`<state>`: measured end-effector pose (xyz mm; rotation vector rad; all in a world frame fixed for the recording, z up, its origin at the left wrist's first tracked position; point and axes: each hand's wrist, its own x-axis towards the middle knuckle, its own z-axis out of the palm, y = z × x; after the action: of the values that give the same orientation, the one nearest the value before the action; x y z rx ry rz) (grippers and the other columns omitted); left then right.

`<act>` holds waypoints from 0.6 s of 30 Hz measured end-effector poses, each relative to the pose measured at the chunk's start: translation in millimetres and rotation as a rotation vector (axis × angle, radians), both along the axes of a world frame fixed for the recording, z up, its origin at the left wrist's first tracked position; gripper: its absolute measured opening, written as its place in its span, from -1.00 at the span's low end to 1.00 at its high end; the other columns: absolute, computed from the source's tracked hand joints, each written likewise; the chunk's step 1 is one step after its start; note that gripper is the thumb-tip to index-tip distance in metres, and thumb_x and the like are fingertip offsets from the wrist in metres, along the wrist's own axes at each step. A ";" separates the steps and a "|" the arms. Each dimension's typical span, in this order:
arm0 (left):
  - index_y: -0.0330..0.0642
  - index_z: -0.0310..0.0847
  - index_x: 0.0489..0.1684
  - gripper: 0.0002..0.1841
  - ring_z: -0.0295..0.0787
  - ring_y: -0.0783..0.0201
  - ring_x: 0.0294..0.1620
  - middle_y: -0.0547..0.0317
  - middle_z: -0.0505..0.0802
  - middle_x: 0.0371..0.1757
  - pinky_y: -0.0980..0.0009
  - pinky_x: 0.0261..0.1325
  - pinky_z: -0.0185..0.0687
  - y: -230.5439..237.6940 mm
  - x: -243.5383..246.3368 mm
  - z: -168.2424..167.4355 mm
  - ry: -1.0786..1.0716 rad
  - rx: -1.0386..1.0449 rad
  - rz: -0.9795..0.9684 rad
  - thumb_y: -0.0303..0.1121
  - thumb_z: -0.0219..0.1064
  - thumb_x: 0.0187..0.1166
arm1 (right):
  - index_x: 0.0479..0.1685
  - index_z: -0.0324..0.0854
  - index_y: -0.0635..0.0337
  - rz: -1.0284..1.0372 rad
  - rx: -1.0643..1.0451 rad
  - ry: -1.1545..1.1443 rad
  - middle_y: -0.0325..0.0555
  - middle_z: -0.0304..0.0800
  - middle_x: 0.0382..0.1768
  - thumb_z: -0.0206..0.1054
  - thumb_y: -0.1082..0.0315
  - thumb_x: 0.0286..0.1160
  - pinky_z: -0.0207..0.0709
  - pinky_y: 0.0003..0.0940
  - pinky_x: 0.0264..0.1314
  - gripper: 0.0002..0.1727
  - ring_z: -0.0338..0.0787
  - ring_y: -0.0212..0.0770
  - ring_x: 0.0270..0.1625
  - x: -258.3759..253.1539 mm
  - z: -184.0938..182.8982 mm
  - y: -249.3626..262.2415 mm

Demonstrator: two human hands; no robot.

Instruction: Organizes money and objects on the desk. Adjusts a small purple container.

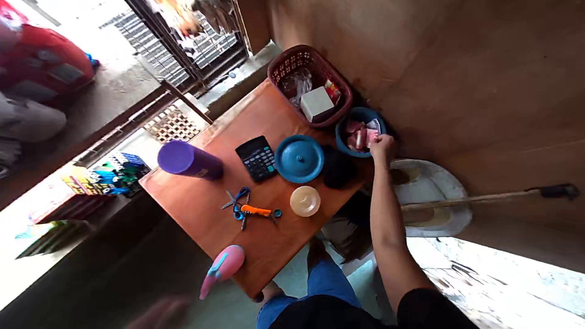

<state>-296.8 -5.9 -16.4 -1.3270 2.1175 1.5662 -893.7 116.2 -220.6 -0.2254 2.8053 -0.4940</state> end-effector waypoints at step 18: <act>-0.33 0.54 0.04 -0.68 0.59 0.40 -0.36 0.15 0.67 -0.31 0.41 -0.18 0.58 61.1 -408.8 -183.5 0.314 0.400 0.333 -0.33 -0.13 0.92 | -0.05 0.71 0.46 0.634 -0.845 -0.371 0.11 0.86 -0.08 0.27 0.40 0.59 0.72 -0.25 0.16 -0.76 0.85 -0.21 -0.01 -44.3 -20.2 -22.1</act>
<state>-705.6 55.2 -200.0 -1.4095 1.6502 2.3194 -938.0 94.1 -240.9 -1.0158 1.8650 -1.3351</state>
